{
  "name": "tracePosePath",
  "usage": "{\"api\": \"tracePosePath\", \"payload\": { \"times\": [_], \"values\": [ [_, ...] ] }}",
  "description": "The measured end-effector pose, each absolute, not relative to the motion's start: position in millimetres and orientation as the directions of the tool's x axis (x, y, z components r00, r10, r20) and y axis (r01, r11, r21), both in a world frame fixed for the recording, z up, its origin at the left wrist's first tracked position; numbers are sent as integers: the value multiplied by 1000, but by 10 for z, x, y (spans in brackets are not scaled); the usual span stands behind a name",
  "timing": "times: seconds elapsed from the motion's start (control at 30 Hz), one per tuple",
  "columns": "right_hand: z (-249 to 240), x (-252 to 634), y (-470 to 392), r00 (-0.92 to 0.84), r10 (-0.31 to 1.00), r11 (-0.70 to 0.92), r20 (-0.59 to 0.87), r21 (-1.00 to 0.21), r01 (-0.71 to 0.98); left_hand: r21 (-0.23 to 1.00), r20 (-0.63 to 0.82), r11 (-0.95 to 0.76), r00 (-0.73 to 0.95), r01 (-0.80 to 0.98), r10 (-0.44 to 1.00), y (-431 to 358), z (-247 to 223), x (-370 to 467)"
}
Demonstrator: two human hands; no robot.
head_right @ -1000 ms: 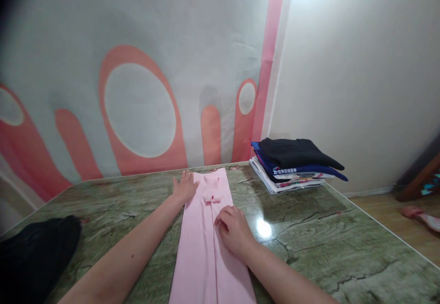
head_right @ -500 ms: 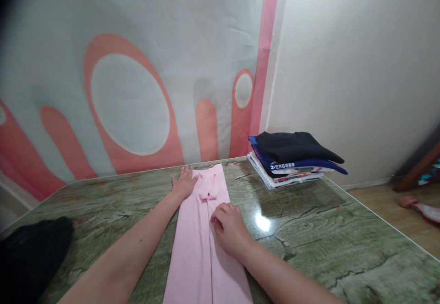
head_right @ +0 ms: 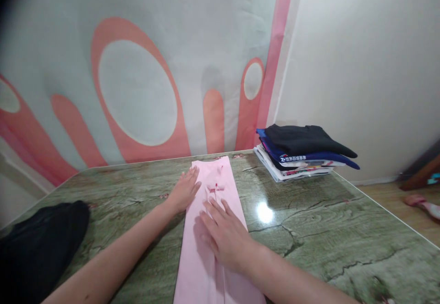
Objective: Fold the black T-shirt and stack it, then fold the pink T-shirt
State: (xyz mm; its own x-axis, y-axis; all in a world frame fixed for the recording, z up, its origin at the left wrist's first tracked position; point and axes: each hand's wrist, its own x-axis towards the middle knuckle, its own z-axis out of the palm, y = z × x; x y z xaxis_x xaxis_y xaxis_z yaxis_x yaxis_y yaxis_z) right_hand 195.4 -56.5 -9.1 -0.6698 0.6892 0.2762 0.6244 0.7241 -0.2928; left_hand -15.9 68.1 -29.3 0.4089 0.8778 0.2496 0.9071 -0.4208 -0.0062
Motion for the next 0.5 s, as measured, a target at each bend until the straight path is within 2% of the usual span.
{"api": "tracePosePath", "payload": {
  "times": [0.1,0.2,0.27,0.4,0.5],
  "values": [
    [-19,1865,-698,-791,576,805,207,-310,505,24,159,-440,431,898,888,939,-342,-100],
    [12,1796,-780,-836,525,835,157,-285,471,44,133,-395,387,918,913,1132,-455,0],
    [-24,1755,-798,-855,483,870,189,-212,444,57,158,-333,321,941,934,1232,-504,55],
    [-247,1665,-803,-911,287,951,296,26,308,64,192,-274,258,959,947,1369,-536,110],
    [-434,1612,-833,-901,234,941,364,148,304,70,161,-243,230,967,960,1422,-548,116]
  ]
}}
